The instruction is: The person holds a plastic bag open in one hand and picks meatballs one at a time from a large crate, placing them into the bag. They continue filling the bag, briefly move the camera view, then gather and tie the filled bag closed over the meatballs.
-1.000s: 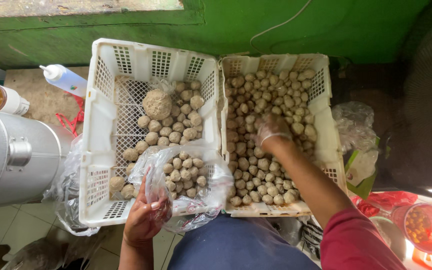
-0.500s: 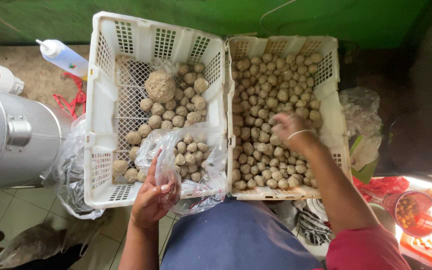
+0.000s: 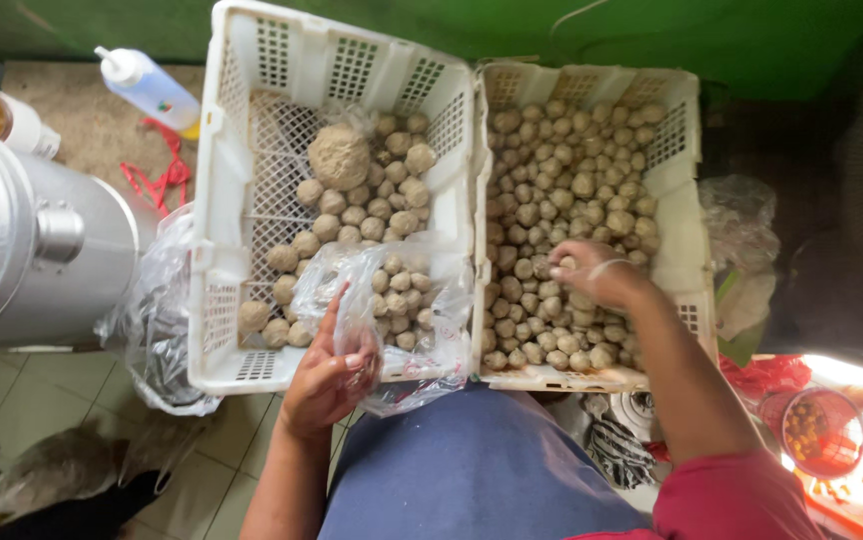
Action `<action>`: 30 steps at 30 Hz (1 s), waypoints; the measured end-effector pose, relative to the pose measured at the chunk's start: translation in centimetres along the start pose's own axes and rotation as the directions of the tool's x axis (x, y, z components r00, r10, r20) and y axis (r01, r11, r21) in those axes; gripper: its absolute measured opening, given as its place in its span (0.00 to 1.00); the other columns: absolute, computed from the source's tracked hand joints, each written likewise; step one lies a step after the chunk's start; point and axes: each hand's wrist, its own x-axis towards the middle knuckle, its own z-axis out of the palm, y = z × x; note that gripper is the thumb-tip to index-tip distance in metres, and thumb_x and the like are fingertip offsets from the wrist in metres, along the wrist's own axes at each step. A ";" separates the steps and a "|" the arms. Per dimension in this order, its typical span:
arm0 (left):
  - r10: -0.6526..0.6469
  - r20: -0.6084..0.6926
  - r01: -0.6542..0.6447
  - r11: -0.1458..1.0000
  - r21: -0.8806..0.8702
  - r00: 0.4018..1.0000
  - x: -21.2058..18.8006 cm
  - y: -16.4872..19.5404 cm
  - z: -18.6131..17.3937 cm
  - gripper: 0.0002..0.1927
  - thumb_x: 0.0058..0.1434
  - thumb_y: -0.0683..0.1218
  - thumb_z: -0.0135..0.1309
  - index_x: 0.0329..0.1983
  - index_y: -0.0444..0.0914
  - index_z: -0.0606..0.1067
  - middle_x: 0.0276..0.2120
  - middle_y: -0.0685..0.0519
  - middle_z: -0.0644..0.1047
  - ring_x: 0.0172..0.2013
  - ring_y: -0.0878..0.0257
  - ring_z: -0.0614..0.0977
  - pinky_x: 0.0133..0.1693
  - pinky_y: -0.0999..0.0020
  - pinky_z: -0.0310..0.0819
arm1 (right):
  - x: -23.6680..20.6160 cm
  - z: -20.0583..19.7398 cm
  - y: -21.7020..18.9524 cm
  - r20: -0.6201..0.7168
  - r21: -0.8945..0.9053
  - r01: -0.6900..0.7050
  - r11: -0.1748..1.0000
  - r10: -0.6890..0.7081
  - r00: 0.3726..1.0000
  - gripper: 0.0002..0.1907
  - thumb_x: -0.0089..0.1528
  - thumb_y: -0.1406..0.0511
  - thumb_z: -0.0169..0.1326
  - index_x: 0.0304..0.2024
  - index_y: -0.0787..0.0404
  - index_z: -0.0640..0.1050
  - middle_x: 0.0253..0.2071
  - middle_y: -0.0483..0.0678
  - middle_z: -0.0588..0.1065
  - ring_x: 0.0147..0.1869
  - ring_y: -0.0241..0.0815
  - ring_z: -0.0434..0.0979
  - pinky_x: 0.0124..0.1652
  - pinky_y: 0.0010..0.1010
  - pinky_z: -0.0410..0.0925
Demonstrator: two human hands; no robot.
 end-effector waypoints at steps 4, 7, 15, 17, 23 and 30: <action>0.015 0.022 -0.014 0.999 -0.036 1.000 0.0 0.3 -0.4 0.53 0.59 0.37 0.54 0.82 0.52 0.42 0.31 0.52 0.67 0.23 0.68 0.67 0.26 0.73 0.64 | -2.7 1.4 -3.0 0.023 0.540 0.259 0.801 -0.322 0.947 0.11 0.65 0.66 0.56 0.50 0.58 0.79 0.40 0.39 0.75 0.36 0.30 0.72 0.34 0.23 0.68; 0.014 0.027 -0.013 0.999 -0.050 1.000 0.0 0.5 -0.4 0.53 0.59 0.37 0.54 0.83 0.51 0.42 0.31 0.52 0.67 0.23 0.69 0.66 0.25 0.75 0.63 | -3.9 4.5 -7.1 0.127 0.587 0.350 0.730 -0.510 0.851 0.14 0.65 0.67 0.57 0.54 0.61 0.80 0.34 0.44 0.72 0.34 0.31 0.69 0.32 0.22 0.67; 0.002 -0.004 -0.003 1.000 -0.025 1.000 -0.1 0.4 -0.1 0.54 0.57 0.38 0.54 0.83 0.51 0.41 0.31 0.52 0.67 0.23 0.68 0.67 0.25 0.75 0.63 | -1.6 1.5 -5.7 -0.346 0.335 0.484 0.808 -0.372 0.861 0.13 0.68 0.65 0.55 0.55 0.59 0.78 0.47 0.47 0.80 0.49 0.37 0.78 0.50 0.28 0.73; 0.000 -0.009 0.000 1.000 -0.024 1.000 -0.1 0.2 -0.1 0.54 0.57 0.38 0.54 0.83 0.52 0.40 0.31 0.52 0.67 0.24 0.67 0.67 0.28 0.74 0.64 | -0.6 -1.1 -1.9 -0.432 0.173 0.202 0.964 -0.110 0.895 0.12 0.68 0.64 0.54 0.54 0.59 0.78 0.45 0.50 0.81 0.47 0.42 0.80 0.48 0.33 0.73; 0.000 -0.001 0.000 1.000 -0.002 1.000 0.0 0.0 0.0 0.54 0.57 0.38 0.53 0.83 0.50 0.41 0.31 0.51 0.67 0.25 0.66 0.67 0.29 0.73 0.65 | 2.2 4.0 0.7 -0.231 -0.297 0.121 0.947 -0.195 0.953 0.22 0.59 0.62 0.60 0.57 0.54 0.77 0.53 0.55 0.77 0.54 0.57 0.76 0.54 0.48 0.68; -0.024 -0.031 0.024 1.000 -0.006 0.999 0.0 0.0 0.3 0.54 0.57 0.38 0.53 0.83 0.52 0.41 0.31 0.52 0.67 0.24 0.67 0.67 0.27 0.74 0.63 | 0.0 1.1 1.9 -0.065 -0.342 -0.190 0.921 0.178 0.982 0.15 0.70 0.58 0.50 0.59 0.51 0.77 0.52 0.51 0.80 0.55 0.51 0.80 0.60 0.42 0.70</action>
